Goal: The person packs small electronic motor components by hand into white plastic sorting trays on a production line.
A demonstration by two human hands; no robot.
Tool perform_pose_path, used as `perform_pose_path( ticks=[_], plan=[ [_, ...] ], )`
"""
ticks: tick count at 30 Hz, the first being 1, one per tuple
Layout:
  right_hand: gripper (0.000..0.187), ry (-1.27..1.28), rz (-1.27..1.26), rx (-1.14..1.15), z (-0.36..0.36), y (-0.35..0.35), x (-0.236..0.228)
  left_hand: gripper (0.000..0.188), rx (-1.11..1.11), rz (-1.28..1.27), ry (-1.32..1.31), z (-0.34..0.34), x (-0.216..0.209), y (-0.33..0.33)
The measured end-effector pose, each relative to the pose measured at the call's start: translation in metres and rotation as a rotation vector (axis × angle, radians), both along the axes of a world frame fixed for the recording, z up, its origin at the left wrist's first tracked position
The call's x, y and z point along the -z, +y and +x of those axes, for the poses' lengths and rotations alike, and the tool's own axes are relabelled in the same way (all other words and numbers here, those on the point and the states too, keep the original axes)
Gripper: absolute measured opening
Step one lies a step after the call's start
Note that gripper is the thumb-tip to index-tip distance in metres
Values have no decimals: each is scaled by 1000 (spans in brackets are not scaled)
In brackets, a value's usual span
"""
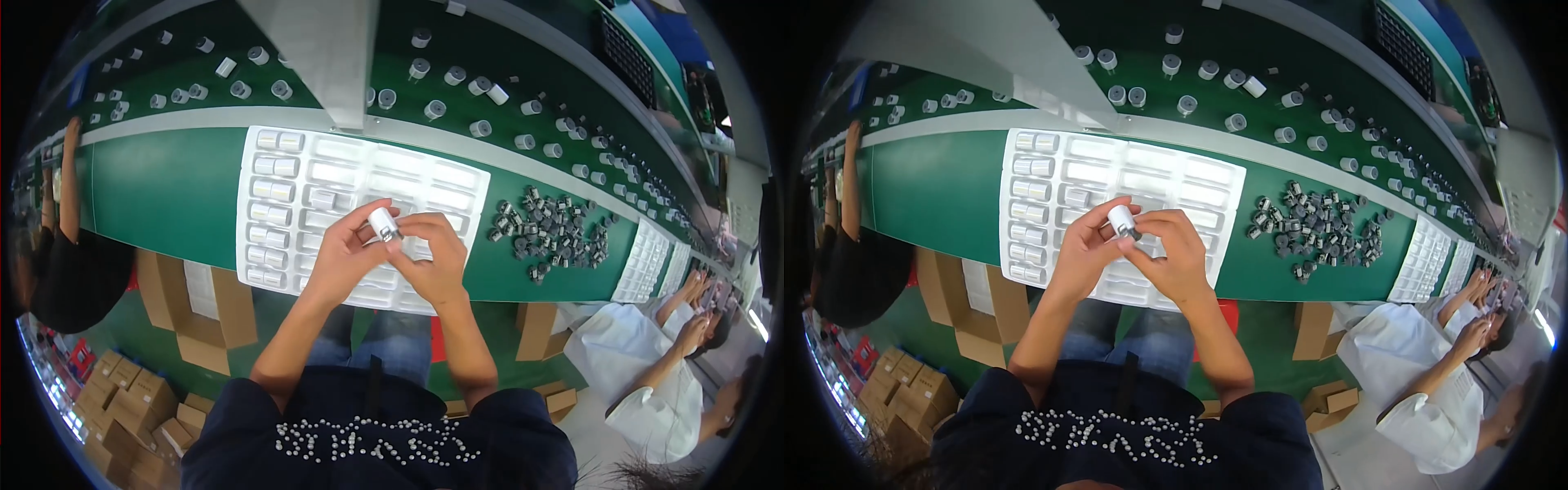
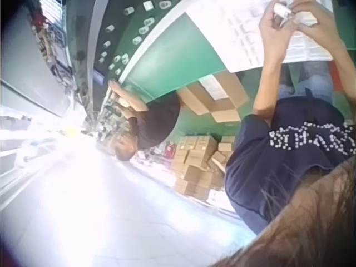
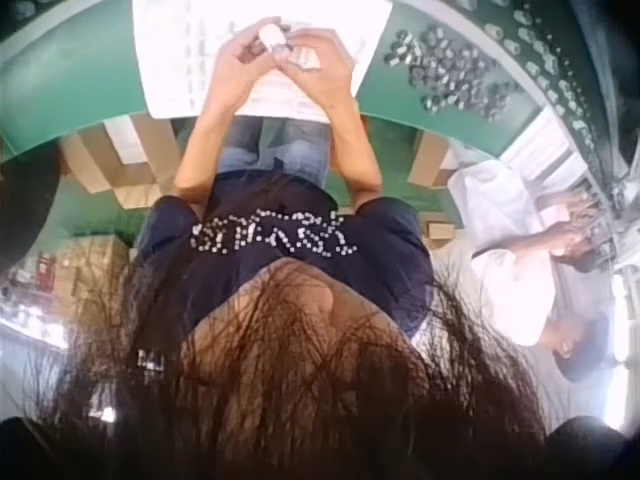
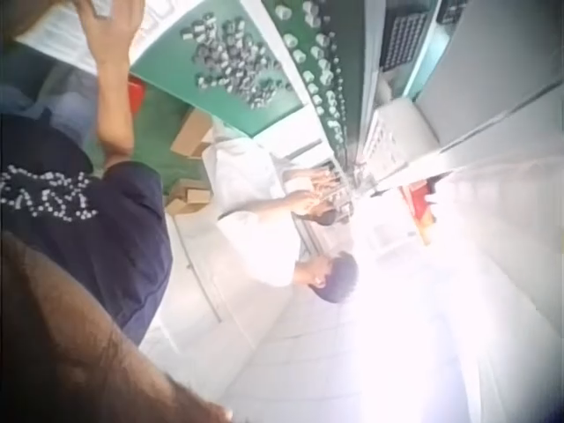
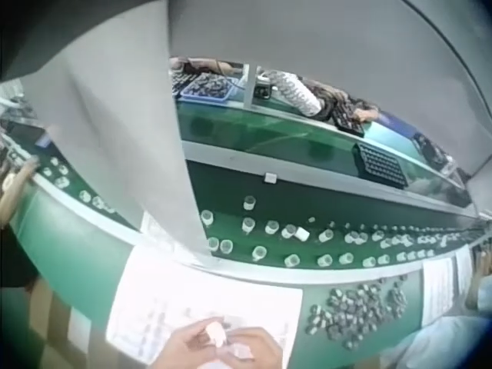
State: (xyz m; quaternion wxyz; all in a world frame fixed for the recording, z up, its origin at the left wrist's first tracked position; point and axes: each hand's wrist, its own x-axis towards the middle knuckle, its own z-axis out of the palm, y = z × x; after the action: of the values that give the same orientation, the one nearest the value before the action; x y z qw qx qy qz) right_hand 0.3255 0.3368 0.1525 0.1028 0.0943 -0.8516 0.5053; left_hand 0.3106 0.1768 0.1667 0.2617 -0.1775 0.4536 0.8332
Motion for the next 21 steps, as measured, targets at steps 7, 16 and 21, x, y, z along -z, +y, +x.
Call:
perform_pose_path(
  ticks=[7, 16, 21],
  plan=[
    [46, -49, 59, -139, 7, -18, 12, 44, 167, -384, 135, 17, 34, -19],
    [47, -28, 89, -284, -15, -34, 15, 42, -9, -187, 51, 28, 54, -34],
    [36, 63, 178, -479, -48, -34, 24, 42, -102, -274, 136, 21, 46, -40]
  ],
)
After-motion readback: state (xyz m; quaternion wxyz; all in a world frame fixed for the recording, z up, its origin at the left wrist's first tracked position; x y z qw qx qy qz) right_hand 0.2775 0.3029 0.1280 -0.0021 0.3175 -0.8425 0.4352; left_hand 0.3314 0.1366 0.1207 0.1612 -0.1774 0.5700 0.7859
